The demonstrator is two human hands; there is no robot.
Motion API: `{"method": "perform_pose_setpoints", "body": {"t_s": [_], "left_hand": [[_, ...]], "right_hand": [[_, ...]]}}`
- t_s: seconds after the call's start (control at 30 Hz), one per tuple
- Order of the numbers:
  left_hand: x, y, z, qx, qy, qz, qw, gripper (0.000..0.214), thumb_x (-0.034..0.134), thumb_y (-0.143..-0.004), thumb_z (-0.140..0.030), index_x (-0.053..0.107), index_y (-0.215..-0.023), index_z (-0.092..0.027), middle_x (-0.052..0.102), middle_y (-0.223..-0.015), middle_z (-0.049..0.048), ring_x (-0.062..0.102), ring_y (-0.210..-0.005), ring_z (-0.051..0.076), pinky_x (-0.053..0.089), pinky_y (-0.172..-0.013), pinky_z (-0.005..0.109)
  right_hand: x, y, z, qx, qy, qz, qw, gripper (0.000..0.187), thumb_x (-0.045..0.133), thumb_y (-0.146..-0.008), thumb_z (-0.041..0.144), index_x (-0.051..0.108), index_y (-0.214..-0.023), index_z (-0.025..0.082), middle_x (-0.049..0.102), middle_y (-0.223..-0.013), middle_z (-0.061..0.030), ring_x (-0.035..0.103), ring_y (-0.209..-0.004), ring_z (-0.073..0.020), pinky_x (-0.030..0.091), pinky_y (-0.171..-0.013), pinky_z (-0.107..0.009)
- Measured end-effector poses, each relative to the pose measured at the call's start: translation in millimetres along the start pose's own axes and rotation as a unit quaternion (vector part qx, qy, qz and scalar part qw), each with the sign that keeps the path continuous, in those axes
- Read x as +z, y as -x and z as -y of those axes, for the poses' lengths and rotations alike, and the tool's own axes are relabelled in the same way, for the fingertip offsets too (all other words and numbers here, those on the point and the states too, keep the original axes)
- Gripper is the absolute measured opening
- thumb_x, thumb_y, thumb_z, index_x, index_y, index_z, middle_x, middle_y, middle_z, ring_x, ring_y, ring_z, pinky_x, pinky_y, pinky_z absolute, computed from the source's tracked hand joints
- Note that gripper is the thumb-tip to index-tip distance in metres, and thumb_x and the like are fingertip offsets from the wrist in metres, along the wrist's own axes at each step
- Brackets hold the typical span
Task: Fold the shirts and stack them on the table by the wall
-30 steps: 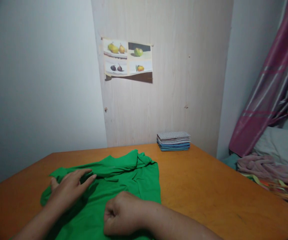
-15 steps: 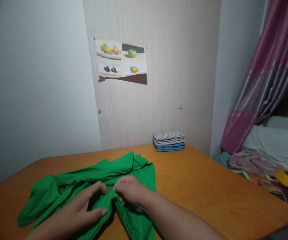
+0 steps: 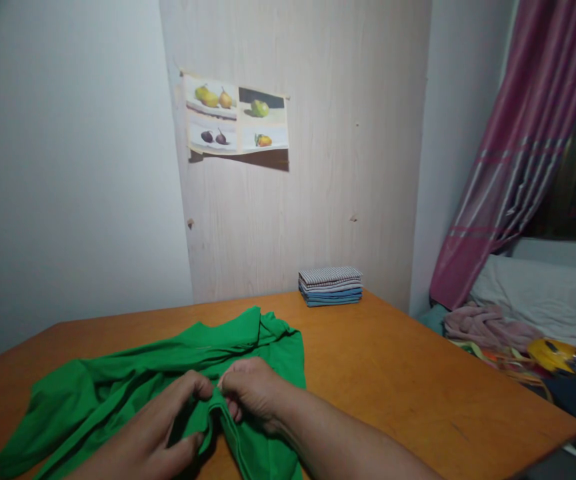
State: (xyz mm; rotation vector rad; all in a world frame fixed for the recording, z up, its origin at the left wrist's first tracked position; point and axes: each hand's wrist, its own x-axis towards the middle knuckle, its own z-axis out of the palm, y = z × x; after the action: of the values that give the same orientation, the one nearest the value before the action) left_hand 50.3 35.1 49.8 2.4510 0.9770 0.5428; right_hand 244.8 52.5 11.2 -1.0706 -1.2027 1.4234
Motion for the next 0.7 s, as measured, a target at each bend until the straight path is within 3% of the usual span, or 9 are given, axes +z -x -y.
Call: {"method": "perform_pose_setpoints", "body": {"t_s": [0.17,0.3,0.5,0.63,0.7], "left_hand": [[0.2,-1.7,5.9,0.034,-0.028,-0.015,0.999,0.007,0.048,-0.088,-0.025,0.054,-0.088,-0.023,0.061,-0.093,0.0027,0.057,-0.087,0.020,0.047,-0.079,0.030],[1.5,-4.4,10.5,0.044,0.016,-0.038,0.998,0.019,0.043,-0.096,-0.033,0.054,-0.084,-0.023,0.061,-0.089,0.0028,0.057,-0.084,0.020,0.047,-0.077,0.029],[-2.1,-8.9,19.0,-0.013,0.130,-0.138,0.982,0.026,0.045,-0.097,-0.043,0.055,-0.083,-0.024,0.057,-0.077,-0.0020,0.058,-0.074,0.018,0.048,-0.070,0.026],[-1.0,-10.6,23.3,-0.010,0.147,-0.140,0.979,0.027,0.047,-0.096,-0.045,0.057,-0.083,-0.024,0.059,-0.077,-0.0015,0.059,-0.074,0.018,0.048,-0.070,0.026],[1.6,-11.1,24.6,-0.011,0.143,-0.134,0.981,0.028,0.046,-0.096,-0.046,0.057,-0.083,-0.023,0.060,-0.077,-0.0010,0.059,-0.074,0.018,0.048,-0.069,0.026]], "right_hand": [[-1.2,0.3,1.1,0.003,-0.009,-0.008,1.000,0.014,0.052,-0.056,0.020,0.061,-0.067,0.018,0.054,-0.047,0.0051,0.044,-0.044,-0.0088,0.029,-0.047,-0.021],[-3.0,-0.5,-0.9,0.000,0.001,0.004,1.000,0.014,0.053,-0.057,0.022,0.061,-0.068,0.018,0.055,-0.047,0.0053,0.046,-0.042,-0.0090,0.032,-0.046,-0.021],[-2.5,0.4,-1.6,0.010,0.056,0.049,0.997,0.010,0.059,-0.066,0.026,0.059,-0.074,0.019,0.053,-0.050,0.0062,0.049,-0.043,-0.0104,0.037,-0.046,-0.021],[-0.9,9.1,5.2,-0.051,0.064,0.089,0.993,0.034,0.063,-0.083,0.051,0.062,-0.083,0.017,0.058,-0.070,0.0018,0.053,-0.060,-0.0110,0.041,-0.055,-0.022],[1.1,14.9,6.4,-0.081,0.104,0.107,0.985,0.041,0.069,-0.081,0.057,0.064,-0.088,0.017,0.057,-0.076,0.0024,0.049,-0.065,-0.0100,0.038,-0.058,-0.021]]}}
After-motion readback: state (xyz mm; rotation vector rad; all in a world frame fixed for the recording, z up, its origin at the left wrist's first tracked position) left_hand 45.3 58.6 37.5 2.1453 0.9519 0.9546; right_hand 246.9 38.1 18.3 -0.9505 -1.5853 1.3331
